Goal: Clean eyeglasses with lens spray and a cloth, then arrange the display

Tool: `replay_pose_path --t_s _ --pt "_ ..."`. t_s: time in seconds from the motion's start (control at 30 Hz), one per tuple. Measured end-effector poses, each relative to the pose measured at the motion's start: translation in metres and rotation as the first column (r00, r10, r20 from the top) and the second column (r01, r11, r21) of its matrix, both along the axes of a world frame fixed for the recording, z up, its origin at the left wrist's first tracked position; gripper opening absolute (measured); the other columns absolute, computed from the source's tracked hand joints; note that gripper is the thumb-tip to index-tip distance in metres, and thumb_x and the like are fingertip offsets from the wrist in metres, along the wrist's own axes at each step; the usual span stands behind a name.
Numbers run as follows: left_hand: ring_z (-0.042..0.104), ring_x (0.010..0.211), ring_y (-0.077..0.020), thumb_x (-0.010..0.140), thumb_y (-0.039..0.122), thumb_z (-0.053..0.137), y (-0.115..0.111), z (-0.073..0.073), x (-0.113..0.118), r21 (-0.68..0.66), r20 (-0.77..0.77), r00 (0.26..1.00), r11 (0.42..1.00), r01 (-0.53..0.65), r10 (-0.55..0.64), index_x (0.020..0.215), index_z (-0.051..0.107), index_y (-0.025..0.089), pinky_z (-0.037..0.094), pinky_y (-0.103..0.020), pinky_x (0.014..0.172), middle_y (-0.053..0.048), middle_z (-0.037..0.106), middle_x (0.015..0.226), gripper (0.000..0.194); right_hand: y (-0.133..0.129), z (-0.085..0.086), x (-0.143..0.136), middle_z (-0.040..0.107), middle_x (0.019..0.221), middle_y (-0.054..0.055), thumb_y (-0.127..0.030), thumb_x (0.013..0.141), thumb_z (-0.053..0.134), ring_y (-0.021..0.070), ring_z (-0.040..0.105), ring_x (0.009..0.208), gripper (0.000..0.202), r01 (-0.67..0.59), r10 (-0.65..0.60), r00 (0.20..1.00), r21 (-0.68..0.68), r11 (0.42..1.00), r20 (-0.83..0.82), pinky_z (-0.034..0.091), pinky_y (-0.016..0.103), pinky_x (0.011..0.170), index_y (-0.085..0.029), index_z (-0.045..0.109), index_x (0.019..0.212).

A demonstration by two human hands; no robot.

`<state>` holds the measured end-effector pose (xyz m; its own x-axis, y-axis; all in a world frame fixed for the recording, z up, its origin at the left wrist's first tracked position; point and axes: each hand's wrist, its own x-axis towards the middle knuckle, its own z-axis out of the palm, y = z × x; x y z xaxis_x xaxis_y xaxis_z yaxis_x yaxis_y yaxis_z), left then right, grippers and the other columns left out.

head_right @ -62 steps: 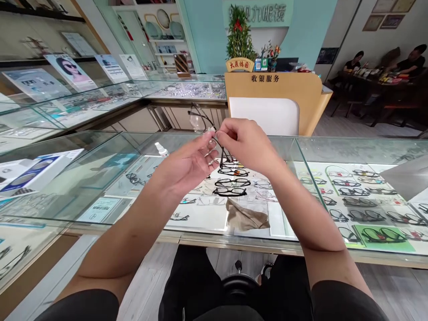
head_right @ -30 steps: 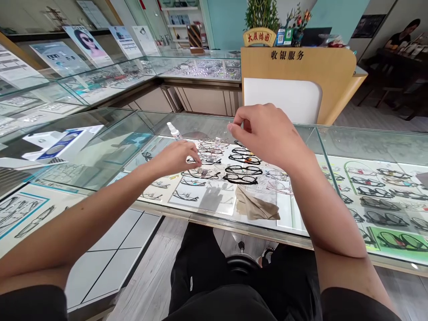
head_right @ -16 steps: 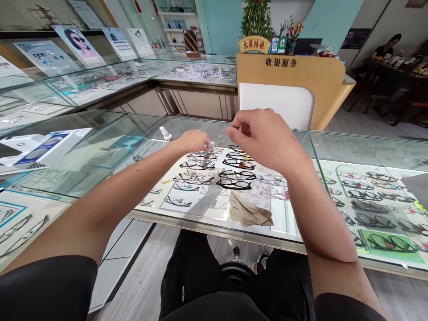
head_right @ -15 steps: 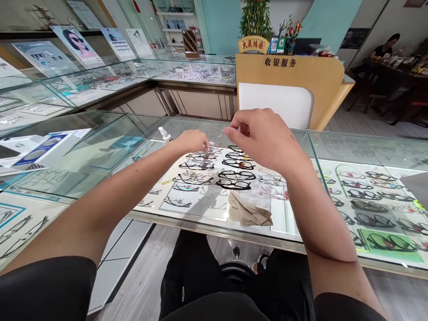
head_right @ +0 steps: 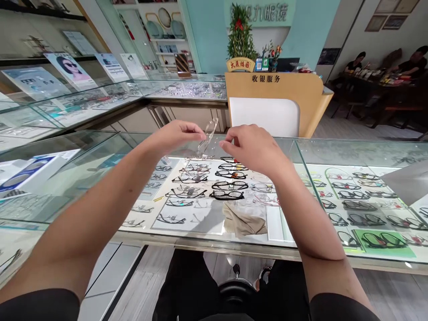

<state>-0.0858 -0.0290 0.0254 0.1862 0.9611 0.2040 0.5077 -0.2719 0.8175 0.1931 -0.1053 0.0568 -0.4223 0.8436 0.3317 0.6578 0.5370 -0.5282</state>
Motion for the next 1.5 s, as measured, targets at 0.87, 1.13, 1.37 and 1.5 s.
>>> replay_pose_path --t_s 0.87,1.13,1.37,1.5 --pt "0.055 0.148 -0.0409 0.077 0.06 0.094 -0.081 0.036 0.062 0.666 0.023 0.999 0.745 -0.039 0.031 0.142 0.073 0.039 0.055 -0.056 0.115 -0.003 0.069 0.149 0.072 0.041 0.0 0.023 0.027 0.057 -0.01 -0.038 0.102 0.061 0.0107 0.014 0.054 0.039 -0.633 0.07 0.618 -0.443 0.635 -0.783 0.029 0.027 0.057 -0.024 0.045 0.068" --pt "0.065 0.135 -0.0342 0.088 0.048 0.09 -0.071 0.038 0.057 0.619 -0.057 0.996 0.78 0.088 -0.067 0.139 0.077 0.033 0.048 -0.052 0.123 -0.005 0.079 0.135 0.055 0.045 -0.004 0.024 0.027 0.054 -0.01 -0.038 0.101 0.063 0.0099 0.02 0.051 0.041 -0.717 0.163 0.58 -0.405 0.567 -0.798 0.032 0.026 0.057 -0.024 0.044 0.067" --pt "0.065 0.131 -0.0343 0.085 0.049 0.093 -0.072 0.039 0.057 0.628 -0.046 0.997 0.774 0.083 -0.069 0.129 0.082 0.037 0.049 -0.052 0.121 -0.002 0.081 0.128 0.047 0.043 -0.003 0.023 0.03 0.054 -0.009 -0.04 0.102 0.063 0.0102 0.02 0.051 0.043 -0.669 0.115 0.617 -0.441 0.598 -0.779 0.035 0.026 0.057 -0.025 0.044 0.067" --pt "0.068 0.125 -0.0331 0.086 0.051 0.093 -0.073 0.038 0.058 0.676 -0.051 0.997 0.733 0.076 -0.056 0.125 0.083 0.036 0.051 -0.05 0.117 -0.002 0.082 0.122 0.043 0.043 -0.004 0.024 0.032 0.053 -0.008 -0.035 0.101 0.063 0.0096 0.021 0.051 0.041 -0.701 0.115 0.586 -0.431 0.567 -0.802 0.034 0.025 0.056 -0.023 0.046 0.065"
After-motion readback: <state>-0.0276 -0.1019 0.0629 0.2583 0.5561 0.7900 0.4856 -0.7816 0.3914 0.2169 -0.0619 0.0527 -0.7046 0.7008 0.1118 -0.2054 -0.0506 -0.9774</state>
